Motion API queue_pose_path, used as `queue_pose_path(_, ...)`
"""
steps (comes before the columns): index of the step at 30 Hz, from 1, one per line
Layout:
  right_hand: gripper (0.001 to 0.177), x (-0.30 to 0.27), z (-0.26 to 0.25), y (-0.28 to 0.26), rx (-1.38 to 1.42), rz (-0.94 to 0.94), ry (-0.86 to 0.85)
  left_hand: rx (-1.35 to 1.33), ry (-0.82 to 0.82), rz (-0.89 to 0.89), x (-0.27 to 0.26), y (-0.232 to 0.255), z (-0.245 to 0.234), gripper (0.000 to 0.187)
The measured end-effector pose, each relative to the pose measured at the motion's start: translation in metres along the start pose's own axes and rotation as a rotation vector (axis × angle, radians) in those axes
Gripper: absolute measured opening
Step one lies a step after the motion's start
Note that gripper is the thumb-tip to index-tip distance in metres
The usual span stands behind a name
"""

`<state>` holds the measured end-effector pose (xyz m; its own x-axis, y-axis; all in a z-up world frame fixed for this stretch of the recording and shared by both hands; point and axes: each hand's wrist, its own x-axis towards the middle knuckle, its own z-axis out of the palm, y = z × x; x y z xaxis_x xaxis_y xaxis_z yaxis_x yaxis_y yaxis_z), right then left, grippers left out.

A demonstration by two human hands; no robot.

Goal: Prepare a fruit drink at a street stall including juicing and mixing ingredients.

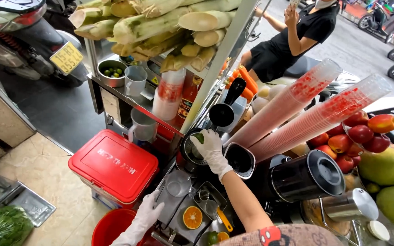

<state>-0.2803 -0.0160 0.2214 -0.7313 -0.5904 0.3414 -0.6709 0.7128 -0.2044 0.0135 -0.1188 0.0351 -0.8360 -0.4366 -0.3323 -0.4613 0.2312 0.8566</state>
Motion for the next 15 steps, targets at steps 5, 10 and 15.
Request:
queue_pose_path(5, 0.028, -0.006, 0.009, 0.01, 0.128, -0.197, 0.334, -0.161, 0.049, 0.051, -0.01, 0.001, -0.012, 0.065)
queue_pose_path(10, 0.022, 0.005, 0.019, 0.007, 0.204, -0.171, 0.229, -0.139, 0.076, -0.007, -0.011, -0.01, -0.022, 0.065)
queue_pose_path(15, 0.021, 0.001, 0.018, 0.008, 0.174, -0.04, 0.169, -0.177, 0.126, -0.003, -0.025, -0.033, -0.025, 0.064)
